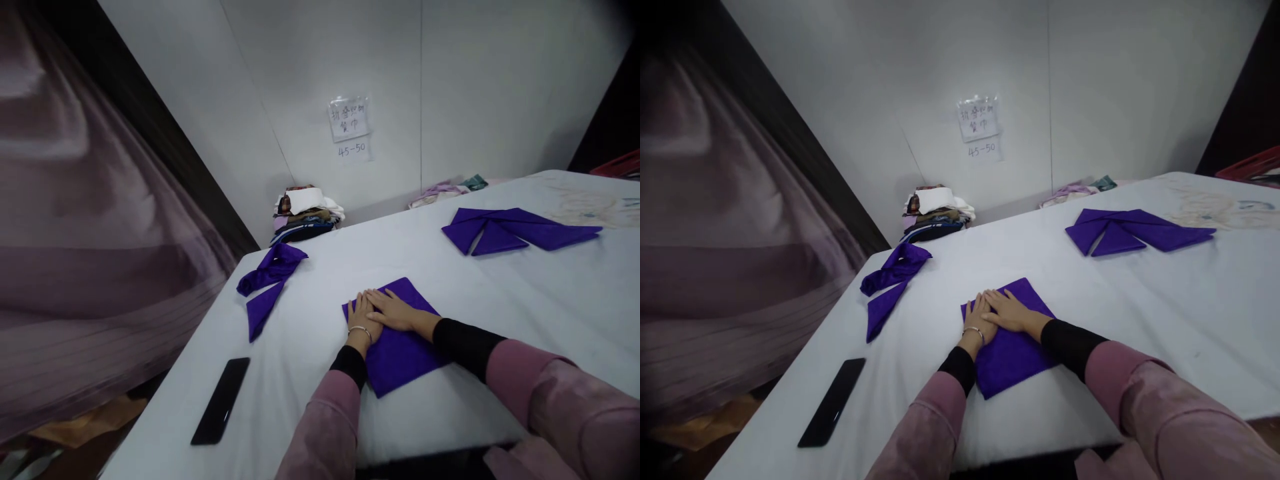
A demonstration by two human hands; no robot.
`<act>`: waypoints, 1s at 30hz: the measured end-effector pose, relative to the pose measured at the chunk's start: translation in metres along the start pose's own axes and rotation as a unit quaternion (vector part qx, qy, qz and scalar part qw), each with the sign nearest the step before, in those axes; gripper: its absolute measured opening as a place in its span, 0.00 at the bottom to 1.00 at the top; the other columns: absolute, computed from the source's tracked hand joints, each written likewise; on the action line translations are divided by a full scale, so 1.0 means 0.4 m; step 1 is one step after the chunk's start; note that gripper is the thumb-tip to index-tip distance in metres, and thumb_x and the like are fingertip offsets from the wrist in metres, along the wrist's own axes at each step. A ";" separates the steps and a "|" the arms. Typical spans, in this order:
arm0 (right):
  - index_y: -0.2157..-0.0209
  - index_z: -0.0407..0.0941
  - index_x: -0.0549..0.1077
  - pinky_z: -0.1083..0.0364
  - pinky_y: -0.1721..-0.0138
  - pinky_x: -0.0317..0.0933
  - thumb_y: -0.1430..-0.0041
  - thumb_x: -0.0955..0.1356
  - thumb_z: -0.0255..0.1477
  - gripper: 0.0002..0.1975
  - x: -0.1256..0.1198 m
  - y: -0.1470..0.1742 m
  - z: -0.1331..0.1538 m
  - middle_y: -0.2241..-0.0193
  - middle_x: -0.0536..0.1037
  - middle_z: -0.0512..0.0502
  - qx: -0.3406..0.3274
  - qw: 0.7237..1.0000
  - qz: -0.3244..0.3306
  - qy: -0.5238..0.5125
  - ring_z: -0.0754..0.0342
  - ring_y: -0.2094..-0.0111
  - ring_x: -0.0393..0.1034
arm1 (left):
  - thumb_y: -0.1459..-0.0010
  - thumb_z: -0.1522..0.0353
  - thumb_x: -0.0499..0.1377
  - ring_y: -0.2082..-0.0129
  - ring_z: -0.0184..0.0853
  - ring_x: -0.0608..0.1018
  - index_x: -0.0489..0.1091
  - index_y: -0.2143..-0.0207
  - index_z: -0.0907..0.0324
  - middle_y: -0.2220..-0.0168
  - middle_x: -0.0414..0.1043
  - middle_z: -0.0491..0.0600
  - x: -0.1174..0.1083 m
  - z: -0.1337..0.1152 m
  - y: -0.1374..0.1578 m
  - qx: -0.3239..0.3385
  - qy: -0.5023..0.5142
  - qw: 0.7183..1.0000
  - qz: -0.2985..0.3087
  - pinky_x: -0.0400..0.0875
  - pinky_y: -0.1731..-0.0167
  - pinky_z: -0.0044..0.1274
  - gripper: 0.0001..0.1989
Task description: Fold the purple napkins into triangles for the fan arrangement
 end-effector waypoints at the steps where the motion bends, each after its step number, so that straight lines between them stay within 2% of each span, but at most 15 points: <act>1: 0.35 0.42 0.46 0.43 0.38 0.33 0.40 0.49 0.54 0.40 0.006 -0.001 -0.002 0.36 0.49 0.38 0.001 1.000 0.006 -0.011 0.46 0.36 0.40 | 0.39 0.59 0.40 0.34 0.41 0.40 0.39 0.34 0.60 0.32 0.36 0.48 0.000 0.000 0.000 0.001 0.000 1.000 -0.001 0.37 0.38 0.42 0.32; 7: 0.36 0.39 0.51 0.45 0.38 0.34 0.40 0.49 0.54 0.41 -0.033 0.023 -0.105 0.36 0.50 0.36 0.037 0.999 -0.005 0.016 0.45 0.36 0.40 | 0.40 0.49 0.36 0.34 0.40 0.42 0.44 0.35 0.65 0.33 0.39 0.52 -0.012 0.012 0.004 -0.014 0.018 0.999 -0.031 0.37 0.37 0.40 0.38; 13: 0.36 0.41 0.51 0.43 0.38 0.33 0.40 0.49 0.54 0.40 -0.077 0.049 -0.207 0.36 0.50 0.38 0.088 0.995 -0.028 0.042 0.46 0.36 0.41 | 0.39 0.50 0.36 0.34 0.41 0.44 0.45 0.35 0.65 0.34 0.41 0.53 -0.023 0.015 0.005 -0.024 0.005 0.999 -0.028 0.38 0.38 0.39 0.37; 17: 0.37 0.39 0.53 0.40 0.39 0.32 0.40 0.49 0.54 0.41 -0.122 0.053 -0.255 0.37 0.51 0.35 0.169 0.983 -0.036 0.064 0.44 0.36 0.41 | 0.39 0.50 0.38 0.34 0.41 0.44 0.45 0.35 0.66 0.34 0.41 0.53 -0.030 0.016 0.004 -0.028 0.005 0.999 -0.028 0.38 0.37 0.39 0.37; 19: 0.37 0.37 0.53 0.40 0.39 0.30 0.40 0.49 0.54 0.42 -0.139 0.046 -0.233 0.37 0.50 0.33 0.188 0.979 -0.050 0.061 0.43 0.35 0.39 | 0.39 0.50 0.38 0.34 0.42 0.43 0.45 0.35 0.66 0.34 0.40 0.53 -0.031 0.018 0.003 -0.030 0.007 0.999 -0.026 0.38 0.38 0.39 0.37; 20: 0.37 0.37 0.52 0.41 0.39 0.29 0.41 0.50 0.54 0.42 -0.140 0.038 -0.203 0.36 0.50 0.33 0.175 0.982 -0.057 0.052 0.43 0.35 0.38 | 0.39 0.51 0.38 0.34 0.42 0.43 0.45 0.35 0.66 0.34 0.40 0.53 -0.032 0.018 0.003 -0.031 0.007 0.999 -0.025 0.38 0.38 0.40 0.37; 23: 0.36 0.38 0.51 0.44 0.38 0.28 0.40 0.52 0.54 0.41 -0.100 0.003 -0.064 0.36 0.50 0.35 0.056 0.997 -0.048 0.002 0.45 0.35 0.37 | 0.38 0.56 0.40 0.34 0.42 0.43 0.44 0.35 0.65 0.33 0.39 0.52 -0.031 0.017 0.003 -0.028 -0.008 0.999 -0.016 0.38 0.38 0.40 0.34; 25: 0.36 0.40 0.49 0.43 0.38 0.30 0.40 0.53 0.53 0.40 -0.058 -0.011 -0.003 0.36 0.51 0.36 0.013 0.999 -0.029 -0.034 0.45 0.35 0.39 | 0.39 0.63 0.42 0.34 0.41 0.43 0.45 0.35 0.63 0.34 0.39 0.50 -0.028 0.014 0.003 -0.022 -0.027 0.999 -0.003 0.38 0.38 0.41 0.31; 27: 0.35 0.41 0.47 0.42 0.38 0.31 0.40 0.54 0.52 0.40 -0.026 -0.017 0.015 0.36 0.50 0.36 -0.001 0.998 -0.015 -0.056 0.45 0.36 0.40 | 0.41 0.66 0.43 0.34 0.41 0.43 0.45 0.35 0.61 0.34 0.40 0.48 -0.026 0.013 0.002 -0.019 -0.038 0.999 0.003 0.37 0.38 0.41 0.31; 30: 0.36 0.40 0.48 0.43 0.38 0.32 0.39 0.54 0.51 0.39 -0.019 -0.014 -0.012 0.36 0.50 0.35 0.001 0.998 -0.014 -0.055 0.47 0.35 0.40 | 0.41 0.62 0.42 0.34 0.41 0.43 0.44 0.35 0.64 0.34 0.39 0.49 -0.029 0.018 -0.002 -0.029 -0.028 0.999 -0.001 0.38 0.38 0.40 0.32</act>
Point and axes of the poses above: each hand's wrist, its own y-axis away from the middle knuckle, its own x-axis out of the palm, z = x × y, the point moved 9 cm from there along -y, towards the middle knuckle
